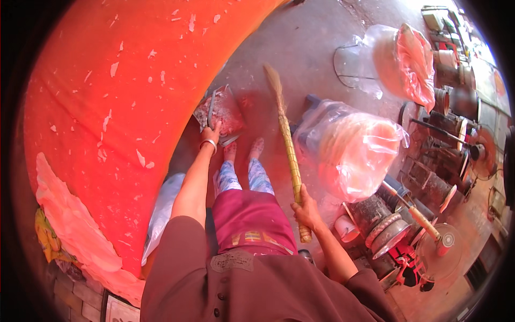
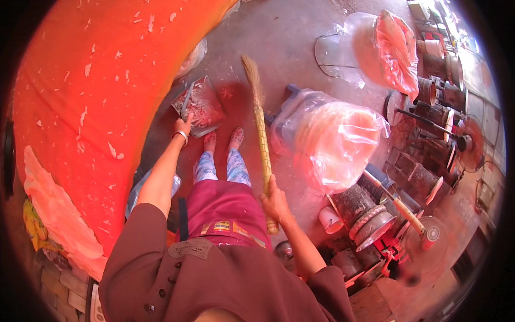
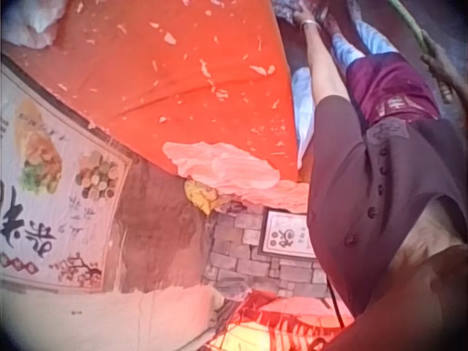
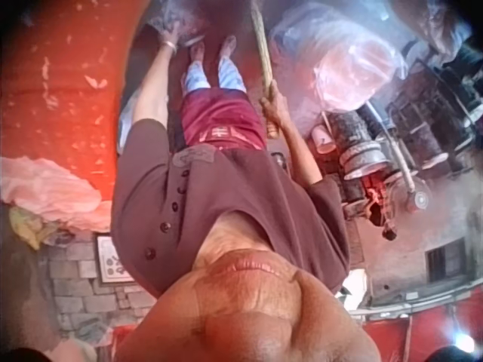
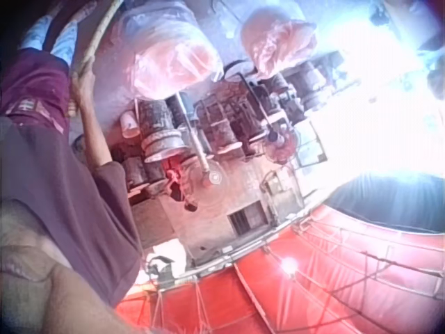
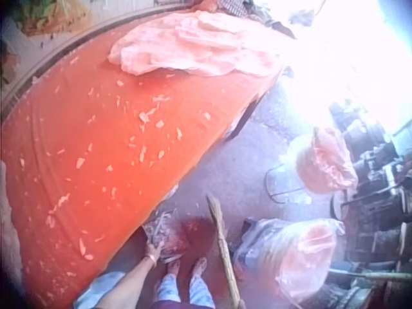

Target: The person sweeps the floor using a broom, moves a plastic stool, and sweeps the debris into a dustpan.

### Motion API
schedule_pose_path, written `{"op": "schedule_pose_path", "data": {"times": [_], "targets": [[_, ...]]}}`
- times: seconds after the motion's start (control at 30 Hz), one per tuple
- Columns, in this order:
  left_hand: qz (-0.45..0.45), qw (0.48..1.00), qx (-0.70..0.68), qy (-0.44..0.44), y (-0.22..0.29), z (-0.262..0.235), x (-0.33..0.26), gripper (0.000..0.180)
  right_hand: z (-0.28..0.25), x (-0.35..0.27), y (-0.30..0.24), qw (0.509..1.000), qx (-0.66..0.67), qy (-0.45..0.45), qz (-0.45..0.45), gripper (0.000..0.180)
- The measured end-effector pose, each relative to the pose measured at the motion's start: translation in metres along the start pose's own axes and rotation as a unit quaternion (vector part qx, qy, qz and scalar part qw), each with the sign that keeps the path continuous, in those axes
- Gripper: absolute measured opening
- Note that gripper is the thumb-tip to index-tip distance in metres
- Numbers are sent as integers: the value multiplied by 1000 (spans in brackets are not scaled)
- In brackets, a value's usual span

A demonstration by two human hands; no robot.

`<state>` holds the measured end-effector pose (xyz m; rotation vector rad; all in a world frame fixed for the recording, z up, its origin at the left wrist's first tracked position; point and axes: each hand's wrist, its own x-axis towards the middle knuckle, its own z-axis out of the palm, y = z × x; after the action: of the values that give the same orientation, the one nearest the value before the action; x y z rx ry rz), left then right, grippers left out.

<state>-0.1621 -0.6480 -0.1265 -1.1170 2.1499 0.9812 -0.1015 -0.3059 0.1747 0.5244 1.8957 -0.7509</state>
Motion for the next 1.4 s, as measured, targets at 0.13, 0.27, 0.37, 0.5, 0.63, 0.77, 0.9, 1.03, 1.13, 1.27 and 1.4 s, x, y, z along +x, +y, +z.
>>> {"op": "schedule_pose_path", "data": {"times": [0.13,0.27,0.37,0.5,0.63,0.77,0.9,1.03,1.13,1.27,1.4], "targets": [[14,999,39,6,7,18,2,83,-4,2,-7,999,-30,-29,5,71],[13,999,27,-18,25,37,5,82,3,28,-19,996,-56,-61,-31,62],[20,999,24,9,4,38,19,79,-9,30,-36,984,-64,-163,-47,61],[50,996,-26,64,-20,33,18,76,-30,-21,-18,986,-64,-150,-21,66],[7,998,-61,7,-11,19,10,74,-33,-29,-1,982,-154,-75,-82,72],[43,998,-18,40,3,24,14,80,-35,9,-22,970,-238,-16,-39,74],[8,999,29,13,29,29,9,81,-27,82,-29,951,-288,81,-82,71],[17,999,10,31,20,41,20,80,5,150,-12,949,-282,100,-97,71],[14,1000,1,28,15,39,23,82,27,140,-7,950,-298,-8,-91,70],[14,999,-1,40,8,20,12,85,-16,56,-52,963,-214,-154,-47,72],[23,997,-28,71,-6,-13,-11,84,-42,-10,-39,944,-273,-147,-111,73]]}}
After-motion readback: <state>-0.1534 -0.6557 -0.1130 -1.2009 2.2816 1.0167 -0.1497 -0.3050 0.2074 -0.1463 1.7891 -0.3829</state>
